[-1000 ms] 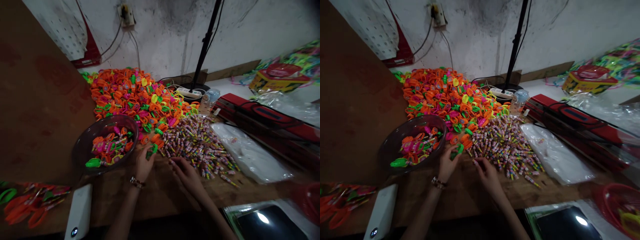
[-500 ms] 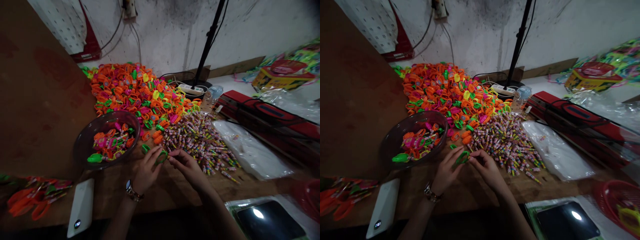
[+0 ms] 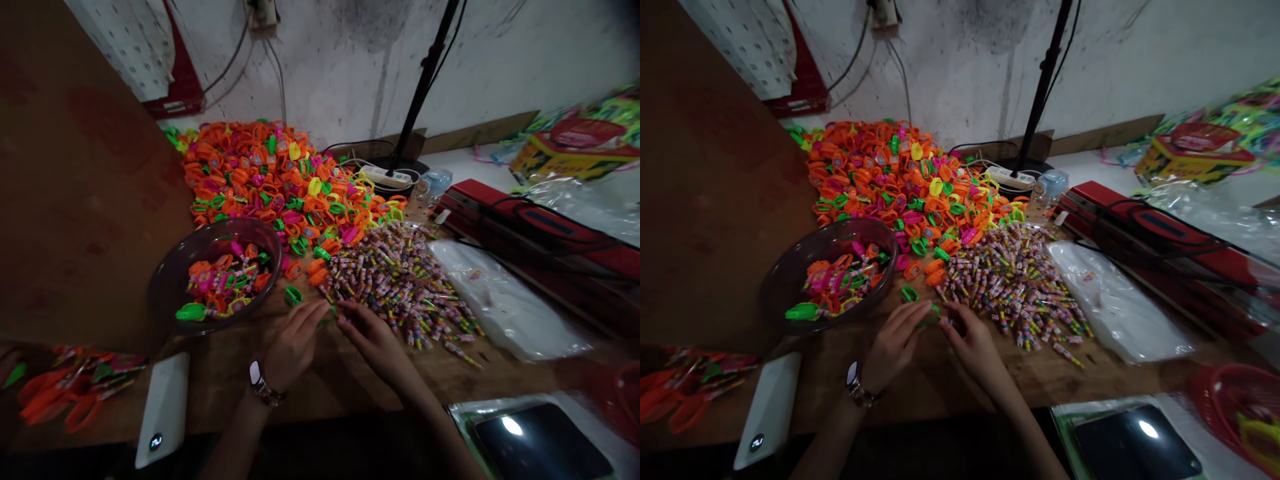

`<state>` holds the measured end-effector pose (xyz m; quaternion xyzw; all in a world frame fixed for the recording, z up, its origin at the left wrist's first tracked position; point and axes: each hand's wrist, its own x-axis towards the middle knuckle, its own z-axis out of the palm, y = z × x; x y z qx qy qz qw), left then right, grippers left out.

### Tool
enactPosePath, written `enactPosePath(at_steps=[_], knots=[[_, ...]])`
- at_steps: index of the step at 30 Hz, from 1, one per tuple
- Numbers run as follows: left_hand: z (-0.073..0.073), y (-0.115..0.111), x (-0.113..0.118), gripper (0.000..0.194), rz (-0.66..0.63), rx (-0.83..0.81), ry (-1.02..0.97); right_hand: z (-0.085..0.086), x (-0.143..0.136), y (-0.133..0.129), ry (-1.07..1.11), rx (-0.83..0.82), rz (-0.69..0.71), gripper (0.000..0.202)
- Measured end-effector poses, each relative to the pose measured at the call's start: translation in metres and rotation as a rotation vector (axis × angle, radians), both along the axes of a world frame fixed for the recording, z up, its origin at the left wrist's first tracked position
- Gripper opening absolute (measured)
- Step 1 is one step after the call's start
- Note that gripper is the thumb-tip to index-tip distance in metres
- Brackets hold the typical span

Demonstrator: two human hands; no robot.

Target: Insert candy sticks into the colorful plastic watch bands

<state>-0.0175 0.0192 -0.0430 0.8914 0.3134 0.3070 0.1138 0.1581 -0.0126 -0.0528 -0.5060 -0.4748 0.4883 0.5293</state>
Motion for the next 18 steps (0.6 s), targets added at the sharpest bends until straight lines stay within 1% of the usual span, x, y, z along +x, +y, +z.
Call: enactPosePath(at_steps=[2, 4, 6, 9, 11, 12, 13, 14, 15, 16, 18], knots=[[0.0, -0.003, -0.005, 0.058, -0.038, 0.013, 0.03, -0.001, -0.001, -0.003, 0.004, -0.049, 0.096, 0.033], [-0.001, -0.006, -0.01, 0.06, -0.074, 0.029, 0.052, -0.005, -0.004, -0.006, 0.011, -0.081, 0.145, 0.03], [-0.003, -0.008, -0.013, 0.061, -0.097, 0.037, 0.07, -0.011, -0.011, -0.009, 0.011, -0.082, 0.119, 0.028], [-0.003, -0.011, -0.015, 0.061, -0.101, 0.036, 0.098, -0.023, -0.024, -0.012, 0.006, -0.048, 0.007, 0.027], [0.001, -0.009, -0.018, 0.061, -0.101, 0.045, 0.124, -0.029, -0.031, -0.01, 0.007, -0.02, -0.016, 0.028], [0.005, -0.006, -0.022, 0.06, -0.097, 0.057, 0.141, -0.032, -0.033, -0.007, 0.004, -0.001, 0.011, 0.03], [0.011, -0.001, -0.028, 0.061, -0.069, 0.075, 0.158, -0.035, -0.034, -0.002, -0.008, 0.024, 0.06, 0.031], [0.018, 0.005, -0.036, 0.061, -0.012, 0.113, 0.159, -0.038, -0.034, 0.003, -0.043, 0.054, 0.113, 0.034], [0.026, 0.012, -0.045, 0.061, 0.077, 0.166, 0.147, -0.041, -0.033, 0.01, -0.115, 0.086, 0.15, 0.037], [0.033, 0.019, -0.054, 0.06, 0.198, 0.232, 0.125, -0.044, -0.031, 0.017, -0.231, 0.111, 0.153, 0.041], [0.043, 0.032, -0.067, 0.055, 0.474, 0.38, 0.08, -0.049, -0.03, 0.032, -0.566, 0.117, 0.086, 0.047]])
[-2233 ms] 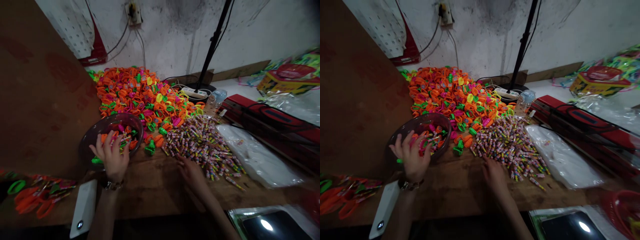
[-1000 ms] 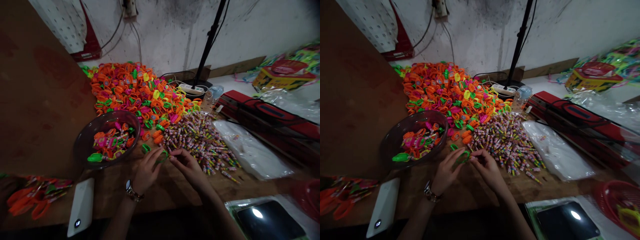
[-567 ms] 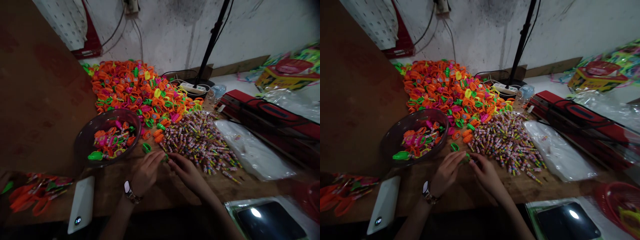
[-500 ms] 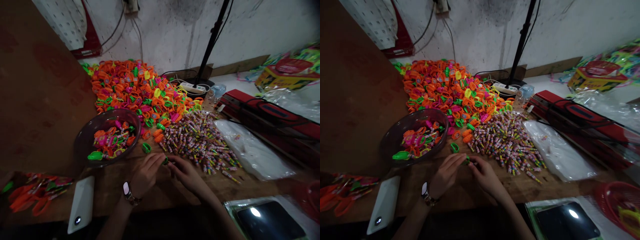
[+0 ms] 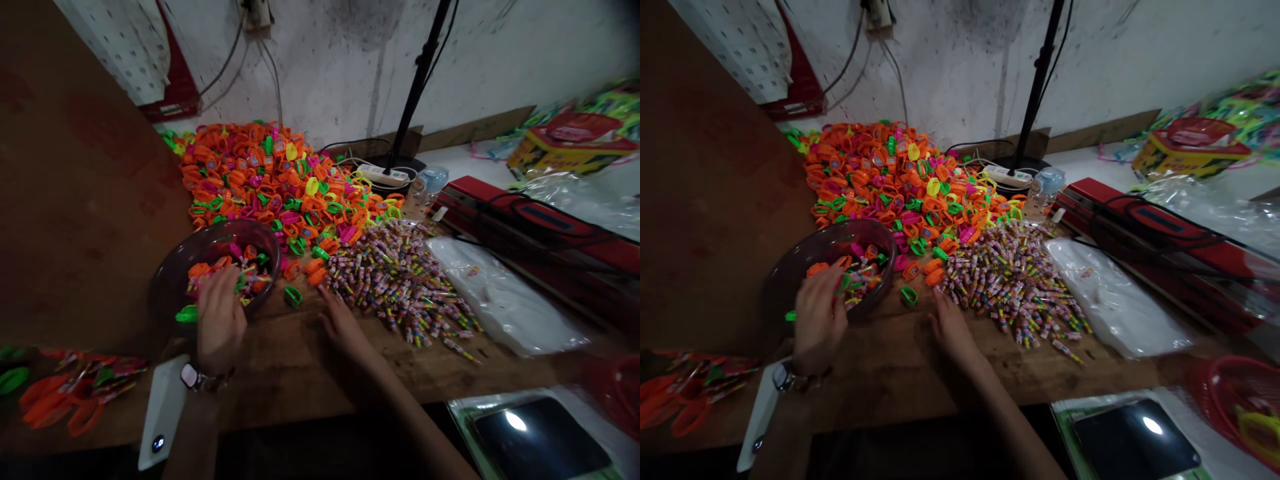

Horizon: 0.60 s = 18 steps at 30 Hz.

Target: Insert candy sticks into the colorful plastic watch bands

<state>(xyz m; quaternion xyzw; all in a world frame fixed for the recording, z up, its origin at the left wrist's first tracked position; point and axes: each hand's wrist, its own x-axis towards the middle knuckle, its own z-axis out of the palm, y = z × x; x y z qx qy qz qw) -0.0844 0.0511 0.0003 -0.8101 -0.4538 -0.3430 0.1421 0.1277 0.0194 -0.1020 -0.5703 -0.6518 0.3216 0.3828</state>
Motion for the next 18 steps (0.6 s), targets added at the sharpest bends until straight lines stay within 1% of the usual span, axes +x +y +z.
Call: enactPosePath(at_steps=[1, 2, 3, 4, 5, 6, 8, 9, 10, 11, 12, 14, 15, 16, 17, 18], knots=[[0.001, 0.004, -0.002, 0.053, 0.088, 0.06, -0.003, -0.002, -0.001, 0.007, -0.166, 0.004, -0.054, 0.045], [-0.001, 0.006, 0.0, 0.05, 0.123, 0.08, 0.021, -0.004, -0.002, 0.012, -0.297, 0.0, -0.092, 0.042], [-0.008, 0.006, 0.005, 0.047, 0.112, 0.051, 0.067, -0.006, -0.005, 0.017, -0.381, -0.008, -0.112, 0.038], [-0.017, 0.005, 0.014, 0.042, 0.073, -0.014, 0.116, -0.007, -0.007, 0.021, -0.418, -0.016, -0.116, 0.034], [-0.03, 0.003, 0.024, 0.038, 0.027, -0.116, 0.159, -0.007, -0.011, 0.023, -0.42, -0.021, -0.114, 0.032], [-0.043, 0.002, 0.036, 0.034, 0.02, -0.237, 0.181, -0.008, -0.013, 0.026, -0.402, -0.023, -0.116, 0.032], [-0.07, 0.004, 0.055, 0.033, 0.168, -0.447, 0.113, -0.008, -0.017, 0.029, -0.354, -0.029, -0.13, 0.036], [-0.081, 0.006, 0.061, 0.034, 0.226, -0.531, 0.034, -0.009, -0.018, 0.03, -0.324, -0.031, -0.138, 0.039], [-0.089, 0.01, 0.065, 0.036, 0.255, -0.597, -0.053, -0.01, -0.018, 0.03, -0.288, -0.033, -0.143, 0.041], [-0.095, 0.014, 0.066, 0.039, 0.244, -0.647, -0.132, -0.01, -0.016, 0.03, -0.248, -0.034, -0.145, 0.042], [-0.099, 0.017, 0.065, 0.042, 0.205, -0.682, -0.193, -0.011, -0.013, 0.029, -0.202, -0.035, -0.138, 0.043], [-0.101, 0.02, 0.061, 0.047, 0.123, -0.72, -0.255, -0.01, -0.005, 0.025, -0.124, -0.038, -0.105, 0.042], [-0.1, 0.02, 0.059, 0.05, 0.073, -0.752, -0.312, -0.008, 0.001, 0.021, -0.066, -0.05, -0.066, 0.04], [-0.099, 0.018, 0.057, 0.052, 0.005, -0.8, -0.411, -0.006, 0.006, 0.017, 0.041, -0.083, -0.011, 0.039], [-0.097, 0.015, 0.057, 0.052, -0.074, -0.861, -0.538, -0.003, 0.011, 0.012, 0.202, -0.141, 0.052, 0.038], [-0.094, 0.011, 0.057, 0.051, -0.153, -0.926, -0.677, 0.001, 0.016, 0.007, 0.408, -0.217, 0.112, 0.039]])
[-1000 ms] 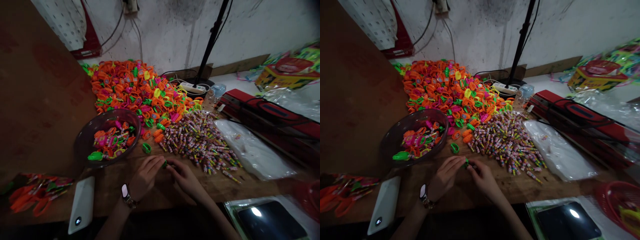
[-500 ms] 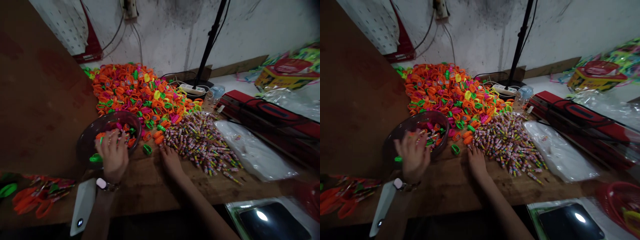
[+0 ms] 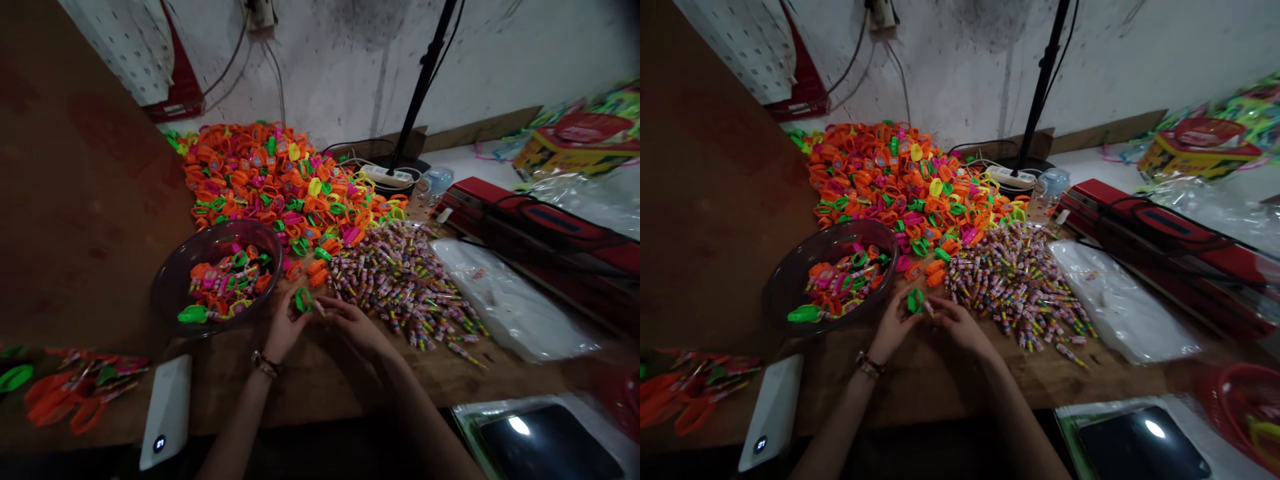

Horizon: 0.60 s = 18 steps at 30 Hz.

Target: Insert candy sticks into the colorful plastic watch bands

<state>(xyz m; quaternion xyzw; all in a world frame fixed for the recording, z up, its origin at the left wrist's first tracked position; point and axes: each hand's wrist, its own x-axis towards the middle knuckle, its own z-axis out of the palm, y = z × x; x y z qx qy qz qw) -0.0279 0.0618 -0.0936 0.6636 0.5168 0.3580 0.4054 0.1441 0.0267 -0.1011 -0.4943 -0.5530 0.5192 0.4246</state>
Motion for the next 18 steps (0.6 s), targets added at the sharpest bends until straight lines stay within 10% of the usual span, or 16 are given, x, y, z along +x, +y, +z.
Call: enactPosePath(at_steps=[5, 18], knots=[[0.024, -0.019, 0.003, 0.049, -0.024, -0.223, -0.35, 0.019, 0.01, -0.018, 0.686, -0.297, 0.032, 0.052], [0.045, -0.03, 0.006, 0.046, -0.102, -0.058, -0.277, 0.064, 0.0, -0.043, 0.181, 0.033, -0.139, 0.029]])
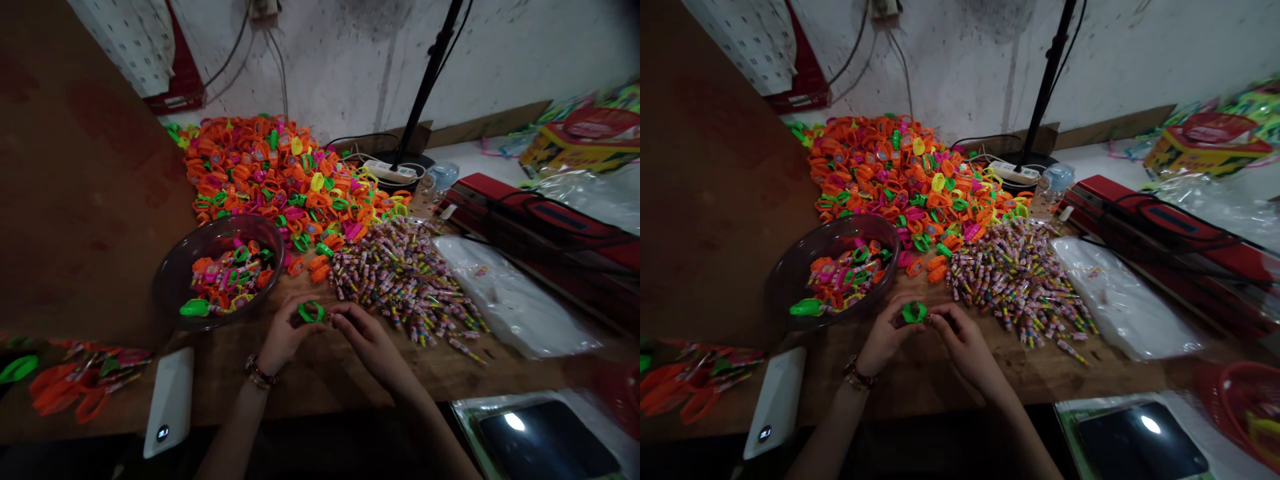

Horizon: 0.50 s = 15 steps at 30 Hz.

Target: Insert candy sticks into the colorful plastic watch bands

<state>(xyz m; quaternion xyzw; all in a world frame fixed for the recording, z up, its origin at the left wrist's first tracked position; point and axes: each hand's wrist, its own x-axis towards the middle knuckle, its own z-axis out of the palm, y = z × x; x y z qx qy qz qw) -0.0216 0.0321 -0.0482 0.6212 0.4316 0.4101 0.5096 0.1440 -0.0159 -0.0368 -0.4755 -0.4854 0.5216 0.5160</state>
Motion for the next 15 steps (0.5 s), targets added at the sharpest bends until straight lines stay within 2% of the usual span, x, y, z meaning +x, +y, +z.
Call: enactPosePath(at_steps=[4, 8, 10, 15], knots=[[-0.007, -0.003, -0.001, 0.036, 0.019, 0.284, 0.046, 0.001, -0.003, -0.004, 0.141, -0.147, 0.024, 0.041], [-0.006, -0.007, -0.002, 0.021, -0.006, 0.743, 0.298, 0.008, -0.006, -0.009, 0.264, -0.256, 0.096, 0.045], [-0.002, -0.008, -0.003, 0.019, -0.005, 0.919, 0.373, 0.011, -0.006, -0.011, 0.292, -0.287, 0.128, 0.046], [0.006, -0.01, -0.005, 0.024, -0.055, 1.118, 0.376, 0.014, -0.006, -0.013, 0.361, -0.351, 0.172, 0.047]])
